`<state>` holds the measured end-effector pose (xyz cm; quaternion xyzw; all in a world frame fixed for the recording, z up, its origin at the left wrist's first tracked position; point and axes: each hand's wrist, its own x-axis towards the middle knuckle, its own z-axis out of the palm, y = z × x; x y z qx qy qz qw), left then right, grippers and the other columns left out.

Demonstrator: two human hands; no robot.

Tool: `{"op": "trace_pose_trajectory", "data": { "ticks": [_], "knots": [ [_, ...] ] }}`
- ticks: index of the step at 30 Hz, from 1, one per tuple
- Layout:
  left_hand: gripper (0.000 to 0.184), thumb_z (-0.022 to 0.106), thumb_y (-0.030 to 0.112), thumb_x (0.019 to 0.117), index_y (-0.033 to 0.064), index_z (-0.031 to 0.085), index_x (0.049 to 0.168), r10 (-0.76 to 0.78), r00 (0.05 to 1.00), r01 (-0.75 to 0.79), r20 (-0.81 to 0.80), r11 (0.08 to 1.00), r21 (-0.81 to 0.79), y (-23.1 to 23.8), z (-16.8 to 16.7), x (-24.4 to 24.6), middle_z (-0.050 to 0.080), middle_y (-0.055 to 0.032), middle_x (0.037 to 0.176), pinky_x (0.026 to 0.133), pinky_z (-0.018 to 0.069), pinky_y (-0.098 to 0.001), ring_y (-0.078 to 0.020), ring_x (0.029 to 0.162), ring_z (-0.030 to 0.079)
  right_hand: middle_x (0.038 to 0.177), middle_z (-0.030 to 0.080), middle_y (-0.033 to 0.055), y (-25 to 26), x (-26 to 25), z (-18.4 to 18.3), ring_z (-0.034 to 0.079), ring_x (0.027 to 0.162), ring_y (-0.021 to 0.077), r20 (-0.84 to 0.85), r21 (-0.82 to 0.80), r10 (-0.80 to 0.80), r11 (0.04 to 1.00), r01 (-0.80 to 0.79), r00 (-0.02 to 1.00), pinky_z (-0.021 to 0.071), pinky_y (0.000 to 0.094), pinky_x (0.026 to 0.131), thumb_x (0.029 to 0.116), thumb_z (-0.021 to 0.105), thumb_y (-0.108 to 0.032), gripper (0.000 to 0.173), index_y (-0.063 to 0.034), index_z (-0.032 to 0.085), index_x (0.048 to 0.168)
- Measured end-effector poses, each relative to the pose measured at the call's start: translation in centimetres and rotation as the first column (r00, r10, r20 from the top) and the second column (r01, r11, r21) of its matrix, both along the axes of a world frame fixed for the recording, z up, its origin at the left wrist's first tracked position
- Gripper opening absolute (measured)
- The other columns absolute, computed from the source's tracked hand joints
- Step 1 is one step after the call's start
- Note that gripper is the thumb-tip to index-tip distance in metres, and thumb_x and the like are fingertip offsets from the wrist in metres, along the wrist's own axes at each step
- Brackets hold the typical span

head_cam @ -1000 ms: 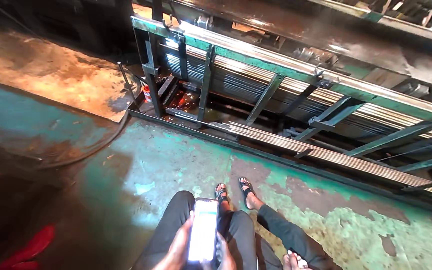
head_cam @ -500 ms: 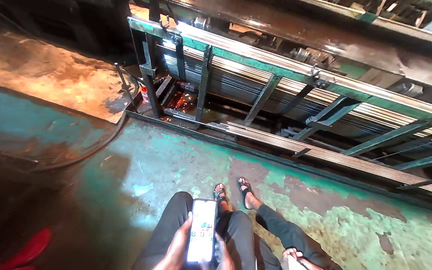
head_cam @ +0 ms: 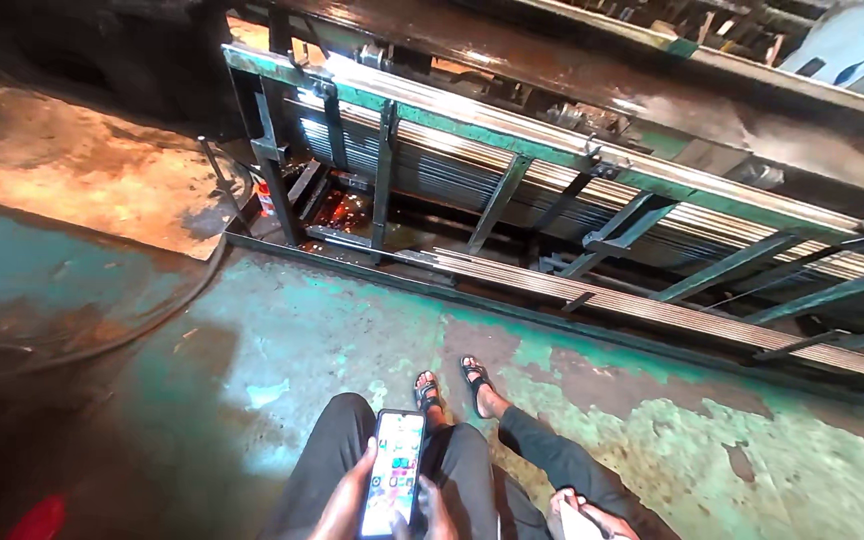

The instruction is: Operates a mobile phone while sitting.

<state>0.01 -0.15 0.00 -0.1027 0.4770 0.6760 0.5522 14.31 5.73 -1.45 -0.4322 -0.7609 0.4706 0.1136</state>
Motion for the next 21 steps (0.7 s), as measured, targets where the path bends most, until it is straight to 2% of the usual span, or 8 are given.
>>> {"op": "trace_pose_trajectory", "data": {
  "ticks": [4, 8, 10, 12, 14, 15, 17, 21],
  "knots": [
    [0.058, 0.025, 0.044, 0.1115, 0.0042, 0.065, 0.123, -0.069, 0.998, 0.069, -0.006, 0.998, -0.001, -0.2, 0.1, 0.1, 0.075, -0.0138, 0.101, 0.083, 0.0622, -0.0421, -0.0236, 0.093, 0.074, 0.124, 0.065, 0.0235, 0.0, 0.0, 0.1, 0.07, 0.106, 0.0256, -0.071, -0.026, -0.112, 0.994, 0.11, 0.991, 0.0589, 0.0386, 0.092, 0.0874, 0.078, -0.018, 0.056, 0.0085, 0.057, 0.133],
    [0.057, 0.029, 0.045, 0.1108, 0.0025, 0.066, 0.12, -0.229, 0.971, 0.225, -0.063, 0.973, -0.054, -0.5, -0.7, 0.4, 0.075, -0.0135, 0.101, 0.085, 0.0615, -0.0426, -0.0235, 0.093, 0.074, 0.118, 0.066, 0.0245, 0.1, 0.2, -0.1, 0.07, 0.097, 0.0274, -0.045, 0.017, -0.164, 0.986, 0.165, 0.985, 0.059, 0.0409, 0.086, 0.0756, 0.087, -0.019, 0.071, 0.0104, 0.055, 0.132],
    [0.058, 0.03, 0.046, 0.1104, 0.0026, 0.067, 0.12, -0.267, 0.96, 0.262, -0.09, 0.963, -0.062, -0.6, -0.9, 0.4, 0.075, -0.0135, 0.1, 0.085, 0.0614, -0.0425, -0.0235, 0.093, 0.074, 0.113, 0.067, 0.0219, 0.1, 0.3, -0.2, 0.07, 0.094, 0.0251, -0.058, 0.004, -0.194, 0.981, 0.194, 0.979, 0.059, 0.0399, 0.085, 0.0733, 0.088, -0.017, 0.068, 0.0092, 0.057, 0.128],
    [0.058, 0.029, 0.046, 0.1106, 0.003, 0.067, 0.12, -0.279, 0.957, 0.274, -0.086, 0.96, -0.064, -0.5, -0.7, 0.3, 0.075, -0.0133, 0.1, 0.084, 0.0616, -0.0421, -0.0232, 0.092, 0.074, 0.104, 0.071, 0.0176, 0.2, 0.3, -0.2, 0.072, 0.089, 0.0202, -0.116, 0.001, -0.238, 0.971, 0.239, 0.964, 0.0607, 0.0361, 0.08, 0.0788, 0.083, -0.013, 0.049, 0.007, 0.062, 0.119],
    [0.058, 0.029, 0.046, 0.1106, 0.003, 0.067, 0.12, -0.276, 0.958, 0.272, -0.076, 0.96, -0.061, -0.5, -0.6, 0.3, 0.075, -0.0137, 0.101, 0.084, 0.0617, -0.0424, -0.0236, 0.092, 0.074, 0.096, 0.071, 0.0148, 0.3, 0.1, 0.0, 0.071, 0.083, 0.0165, -0.161, 0.007, -0.264, 0.963, 0.269, 0.951, 0.0609, 0.0334, 0.077, 0.0925, 0.067, -0.007, 0.023, 0.0059, 0.067, 0.112],
    [0.058, 0.029, 0.046, 0.1107, 0.0029, 0.067, 0.12, -0.274, 0.959, 0.27, -0.074, 0.961, -0.06, -0.5, -0.7, 0.3, 0.075, -0.0138, 0.101, 0.085, 0.0616, -0.0425, -0.0238, 0.093, 0.074, 0.091, 0.071, 0.0129, 0.3, 0.1, 0.1, 0.069, 0.079, 0.015, -0.159, 0.013, -0.28, 0.958, 0.286, 0.947, 0.0589, 0.0329, 0.075, 0.0981, 0.059, -0.008, 0.019, 0.0049, 0.068, 0.108],
    [0.059, 0.028, 0.046, 0.1107, 0.0029, 0.067, 0.12, -0.269, 0.961, 0.264, -0.071, 0.962, -0.068, -0.5, -0.7, 0.2, 0.075, -0.0135, 0.101, 0.084, 0.0617, -0.042, -0.0234, 0.092, 0.074, 0.087, 0.069, 0.0124, 0.4, 0.0, 0.4, 0.066, 0.077, 0.0145, -0.133, -0.012, -0.295, 0.955, 0.296, 0.946, 0.056, 0.0336, 0.076, 0.1038, 0.048, -0.01, 0.026, 0.0049, 0.069, 0.109],
    [0.058, 0.029, 0.046, 0.1106, 0.0022, 0.067, 0.119, -0.252, 0.965, 0.247, -0.064, 0.966, -0.076, -0.4, -0.7, 0.2, 0.075, -0.0142, 0.1, 0.083, 0.0617, -0.0425, -0.0241, 0.091, 0.074, 0.091, 0.07, 0.0117, 0.4, 0.1, 0.4, 0.067, 0.079, 0.0128, -0.133, -0.021, -0.265, 0.964, 0.265, 0.955, 0.0567, 0.031, 0.077, 0.101, 0.053, -0.009, 0.024, 0.0046, 0.068, 0.114]
  ]
}}
